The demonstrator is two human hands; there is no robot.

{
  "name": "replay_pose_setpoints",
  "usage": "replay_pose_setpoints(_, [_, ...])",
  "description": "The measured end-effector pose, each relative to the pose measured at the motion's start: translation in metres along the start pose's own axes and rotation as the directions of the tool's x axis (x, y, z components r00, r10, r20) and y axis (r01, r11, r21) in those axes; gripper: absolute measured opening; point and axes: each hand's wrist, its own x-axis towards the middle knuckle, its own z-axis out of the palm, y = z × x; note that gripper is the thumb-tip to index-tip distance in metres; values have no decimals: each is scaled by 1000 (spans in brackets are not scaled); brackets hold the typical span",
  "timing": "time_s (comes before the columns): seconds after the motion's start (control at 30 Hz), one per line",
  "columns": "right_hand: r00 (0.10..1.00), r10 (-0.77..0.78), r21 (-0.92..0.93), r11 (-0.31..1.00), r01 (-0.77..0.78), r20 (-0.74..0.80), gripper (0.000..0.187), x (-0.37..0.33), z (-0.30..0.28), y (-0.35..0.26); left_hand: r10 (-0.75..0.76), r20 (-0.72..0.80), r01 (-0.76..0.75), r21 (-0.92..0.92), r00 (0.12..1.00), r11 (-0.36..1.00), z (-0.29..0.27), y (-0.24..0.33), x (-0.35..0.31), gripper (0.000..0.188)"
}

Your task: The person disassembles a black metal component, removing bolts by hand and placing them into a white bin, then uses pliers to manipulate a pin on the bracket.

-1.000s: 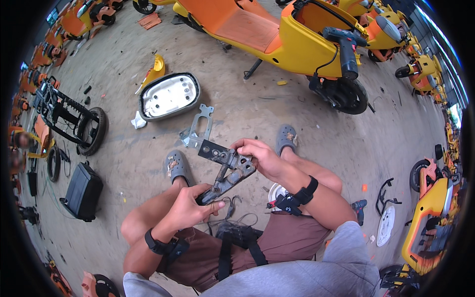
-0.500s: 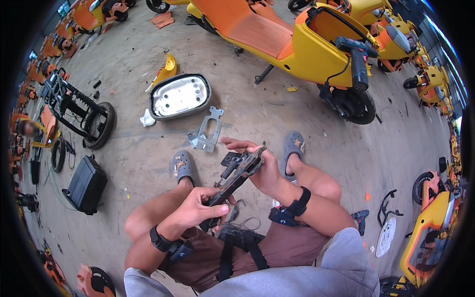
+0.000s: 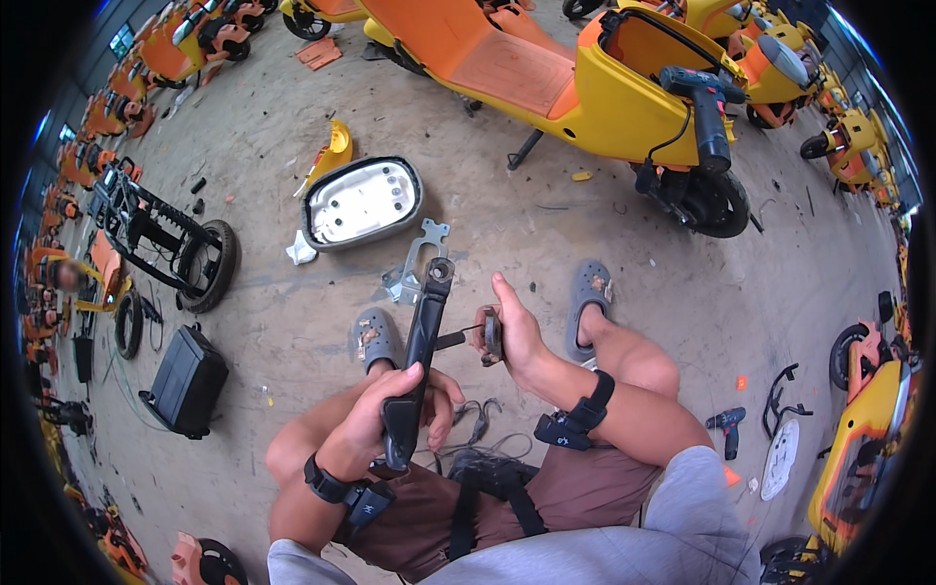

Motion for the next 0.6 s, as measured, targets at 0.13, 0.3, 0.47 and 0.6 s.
replay_pose_setpoints(0.13, [999, -35, -122, 992, 31, -33, 63, -9, -6, -6, -131, -177, 146, 71, 975, 987, -7, 4, 9, 50])
replay_pose_setpoints(0.3, [988, -152, -195, 970, 145, -20, 56, -13, -9, -2, -154, -183, 161, 23, 971, 987, -8, 4, 9, 41])
replay_pose_setpoints(0.47, [965, -261, -301, 922, 244, -17, 54, -13, -17, -7, -181, -188, 193, 46, 965, 980, -9, 2, 9, 26])
replay_pose_setpoints(0.6, [883, -467, -567, 715, 409, 49, 55, -6, -27, 1, 14, -303, 40, 172, 953, 984, -14, -15, 16, 17])
